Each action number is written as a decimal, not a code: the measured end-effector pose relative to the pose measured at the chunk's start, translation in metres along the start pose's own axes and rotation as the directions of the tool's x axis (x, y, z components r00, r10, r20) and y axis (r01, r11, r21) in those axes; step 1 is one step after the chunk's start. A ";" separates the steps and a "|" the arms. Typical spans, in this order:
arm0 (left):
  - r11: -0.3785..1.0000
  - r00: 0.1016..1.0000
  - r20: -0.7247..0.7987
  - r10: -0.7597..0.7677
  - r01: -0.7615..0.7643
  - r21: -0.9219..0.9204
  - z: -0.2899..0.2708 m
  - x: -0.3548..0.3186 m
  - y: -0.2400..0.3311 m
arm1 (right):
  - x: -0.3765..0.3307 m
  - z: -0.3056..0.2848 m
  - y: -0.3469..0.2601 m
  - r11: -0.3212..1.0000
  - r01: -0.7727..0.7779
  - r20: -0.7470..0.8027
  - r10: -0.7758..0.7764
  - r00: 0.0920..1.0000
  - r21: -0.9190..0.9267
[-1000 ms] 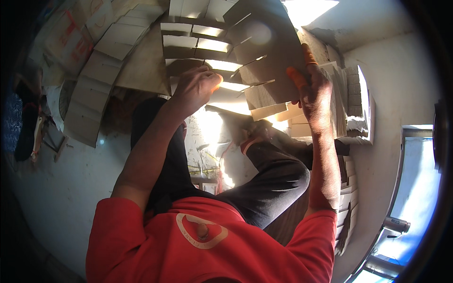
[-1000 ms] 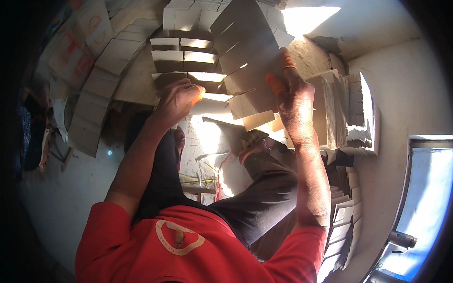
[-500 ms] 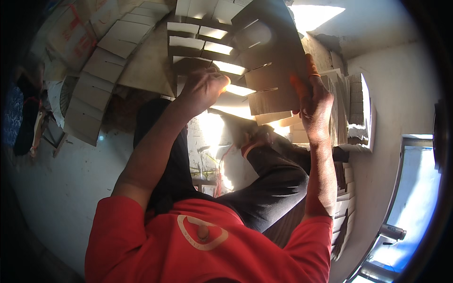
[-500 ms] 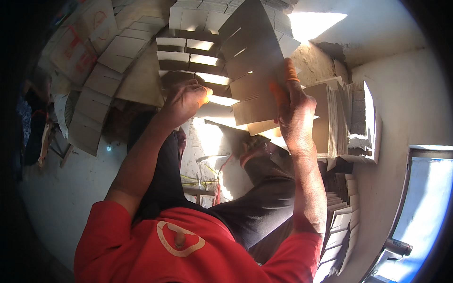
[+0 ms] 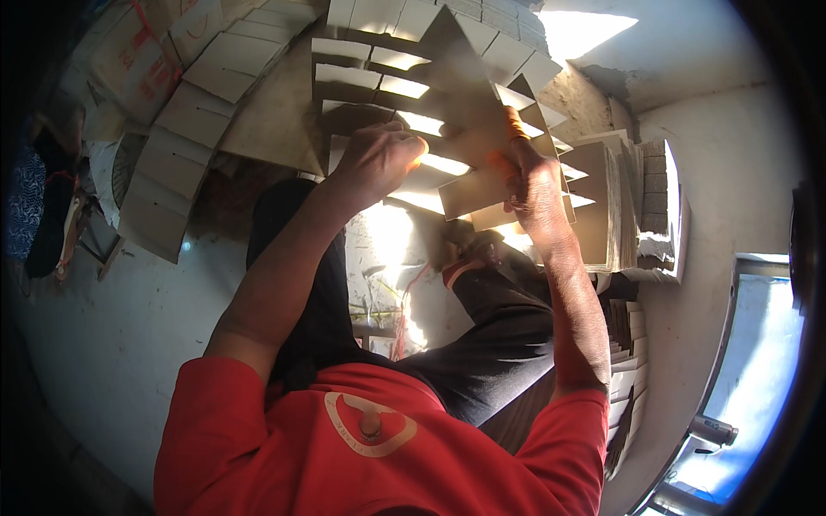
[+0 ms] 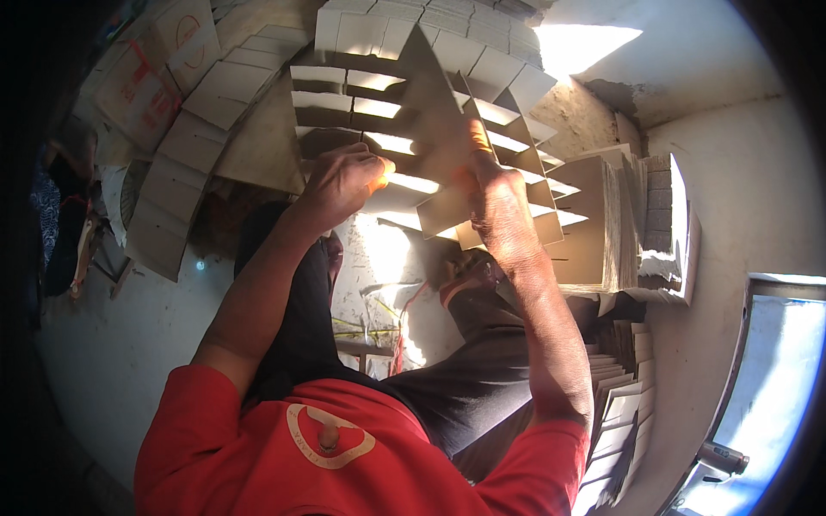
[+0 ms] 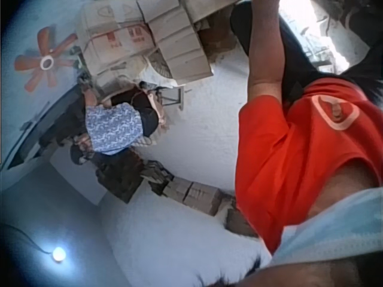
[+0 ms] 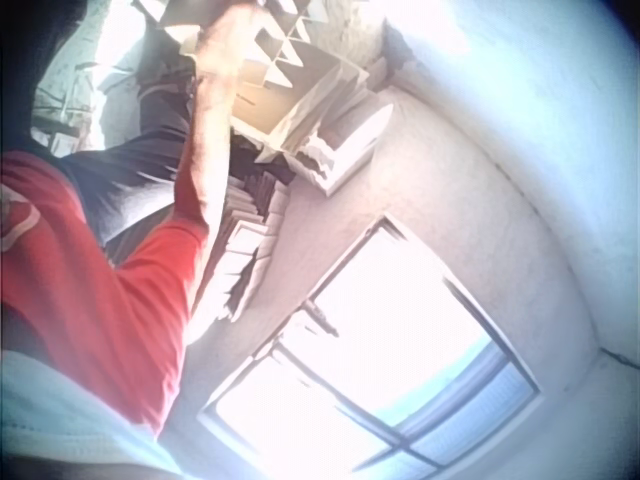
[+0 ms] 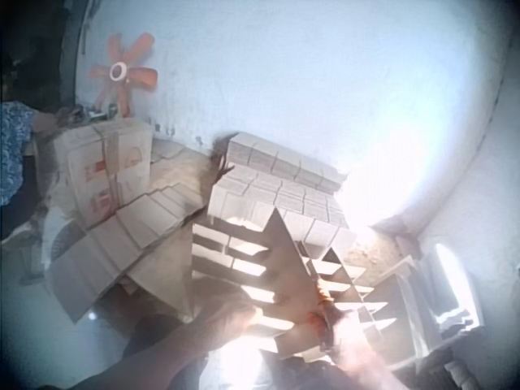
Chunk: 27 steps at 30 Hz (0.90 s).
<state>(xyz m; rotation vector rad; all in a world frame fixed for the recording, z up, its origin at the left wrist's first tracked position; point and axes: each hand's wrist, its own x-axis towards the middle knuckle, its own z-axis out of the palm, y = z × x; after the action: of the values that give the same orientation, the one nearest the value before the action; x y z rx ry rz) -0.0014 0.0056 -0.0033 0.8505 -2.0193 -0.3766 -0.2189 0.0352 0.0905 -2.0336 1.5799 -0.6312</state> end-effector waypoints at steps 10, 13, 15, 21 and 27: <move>0.998 0.999 0.053 0.009 -0.012 0.068 0.002 0.002 -0.004 | -0.004 0.032 0.015 0.879 0.050 0.247 0.079 0.966 -0.474; 0.992 0.999 0.012 0.033 -0.034 0.121 0.001 -0.005 -0.006 | -0.011 0.009 0.020 0.882 0.017 0.029 -0.004 1.000 -0.470; 0.990 0.999 -0.005 0.050 -0.049 0.133 -0.003 0.000 0.007 | -0.030 -0.014 0.062 0.834 -0.040 -0.384 -0.210 0.899 -0.550; 0.990 0.995 -0.095 0.039 -0.025 0.137 -0.010 -0.006 0.013 | -0.104 -0.089 0.208 0.268 -0.646 -0.642 0.114 0.758 -0.715; 0.968 0.993 -0.104 -0.062 0.085 0.236 -0.022 -0.013 0.014 | -0.118 -0.098 0.244 0.482 -0.537 -0.555 0.119 0.823 -0.692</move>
<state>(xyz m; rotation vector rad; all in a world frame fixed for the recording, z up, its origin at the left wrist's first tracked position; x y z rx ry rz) 0.0155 0.0259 0.0084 1.0746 -1.9732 -0.1297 -0.4888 0.0883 0.0061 -2.1019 2.9275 -0.1433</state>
